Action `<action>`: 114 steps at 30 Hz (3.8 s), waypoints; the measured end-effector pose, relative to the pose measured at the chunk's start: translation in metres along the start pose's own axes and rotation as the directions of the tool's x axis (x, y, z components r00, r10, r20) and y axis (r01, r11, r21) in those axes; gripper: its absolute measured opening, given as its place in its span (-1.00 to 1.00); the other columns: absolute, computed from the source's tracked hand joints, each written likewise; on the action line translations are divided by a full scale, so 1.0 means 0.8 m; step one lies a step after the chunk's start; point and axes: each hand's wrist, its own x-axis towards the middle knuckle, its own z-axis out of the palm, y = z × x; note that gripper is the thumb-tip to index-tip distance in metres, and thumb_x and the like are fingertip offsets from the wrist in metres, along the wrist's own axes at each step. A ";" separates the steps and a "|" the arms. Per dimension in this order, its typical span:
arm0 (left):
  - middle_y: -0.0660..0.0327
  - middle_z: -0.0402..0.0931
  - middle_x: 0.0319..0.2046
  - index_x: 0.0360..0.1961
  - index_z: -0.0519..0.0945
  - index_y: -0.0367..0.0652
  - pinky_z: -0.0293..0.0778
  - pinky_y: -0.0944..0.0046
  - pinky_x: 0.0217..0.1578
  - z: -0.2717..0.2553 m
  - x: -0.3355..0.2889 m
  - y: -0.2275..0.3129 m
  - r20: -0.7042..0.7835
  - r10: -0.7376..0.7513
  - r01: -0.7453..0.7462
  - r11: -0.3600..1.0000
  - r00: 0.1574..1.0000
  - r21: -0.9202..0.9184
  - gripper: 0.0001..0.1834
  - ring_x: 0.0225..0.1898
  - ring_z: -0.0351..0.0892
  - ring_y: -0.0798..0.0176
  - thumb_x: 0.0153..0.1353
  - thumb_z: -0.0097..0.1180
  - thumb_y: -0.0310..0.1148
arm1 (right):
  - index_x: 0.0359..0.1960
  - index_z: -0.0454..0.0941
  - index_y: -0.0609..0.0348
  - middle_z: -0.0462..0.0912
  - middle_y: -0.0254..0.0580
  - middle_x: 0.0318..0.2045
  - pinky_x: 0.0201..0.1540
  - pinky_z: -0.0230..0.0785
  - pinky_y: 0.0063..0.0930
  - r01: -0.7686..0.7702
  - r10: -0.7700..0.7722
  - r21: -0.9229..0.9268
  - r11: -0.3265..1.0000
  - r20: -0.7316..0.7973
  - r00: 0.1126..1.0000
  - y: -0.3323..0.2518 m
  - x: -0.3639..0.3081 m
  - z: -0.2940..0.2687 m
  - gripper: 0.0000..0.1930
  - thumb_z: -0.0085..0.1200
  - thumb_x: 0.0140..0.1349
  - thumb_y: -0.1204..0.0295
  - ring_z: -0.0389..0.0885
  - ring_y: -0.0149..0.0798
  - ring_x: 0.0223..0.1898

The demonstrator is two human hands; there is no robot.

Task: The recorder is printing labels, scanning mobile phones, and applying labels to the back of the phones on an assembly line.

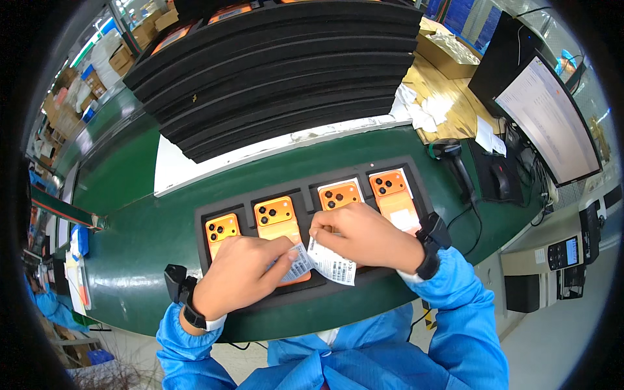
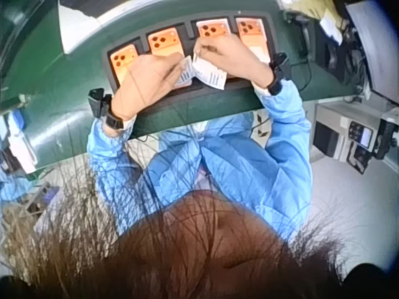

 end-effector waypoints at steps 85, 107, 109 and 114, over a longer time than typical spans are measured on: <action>0.04 0.67 0.15 0.17 0.67 -0.28 0.47 0.17 0.26 0.001 -0.059 -0.229 -0.334 -0.275 0.136 0.913 0.902 -0.385 -0.69 0.19 0.65 0.04 0.50 0.07 -0.49 | 0.01 0.73 0.29 0.69 -0.14 -0.21 -0.22 0.47 -0.44 -0.140 0.153 0.222 0.965 -0.040 0.987 -0.003 0.075 0.071 -0.73 0.25 0.26 0.62 0.60 -0.35 -0.34; 0.15 0.67 -0.15 -0.20 0.71 -0.14 0.40 -0.15 0.24 -0.017 -0.068 -0.189 -0.317 0.185 -0.214 0.975 0.930 -0.059 -0.83 0.01 0.62 -0.07 0.17 0.32 -0.40 | 0.04 0.71 0.28 0.65 -0.16 -0.23 -0.27 0.50 -0.46 -0.110 0.119 0.208 0.972 -0.030 0.992 0.001 0.074 0.068 -0.68 0.25 0.24 0.67 0.62 -0.38 -0.38; 0.20 0.69 -0.15 -0.26 0.72 -0.13 0.40 -0.16 0.27 -0.014 -0.068 -0.172 -0.190 0.231 -0.250 0.965 0.954 -0.083 -0.87 0.04 0.64 -0.02 0.17 0.34 -0.37 | 0.04 0.71 0.28 0.65 -0.15 -0.23 -0.27 0.52 -0.45 -0.117 0.126 0.216 0.969 -0.026 0.992 -0.001 0.075 0.067 -0.68 0.24 0.24 0.67 0.64 -0.37 -0.37; 0.26 0.73 -0.10 -0.24 0.77 -0.12 0.36 -0.10 0.37 0.005 -0.069 -0.151 -0.045 0.280 -0.283 0.955 0.959 -0.087 -0.87 0.13 0.67 0.14 0.23 0.34 -0.35 | 0.04 0.70 0.28 0.65 -0.14 -0.23 -0.26 0.53 -0.44 -0.112 0.121 0.211 0.971 -0.032 0.992 0.000 0.075 0.068 -0.69 0.24 0.26 0.64 0.64 -0.35 -0.37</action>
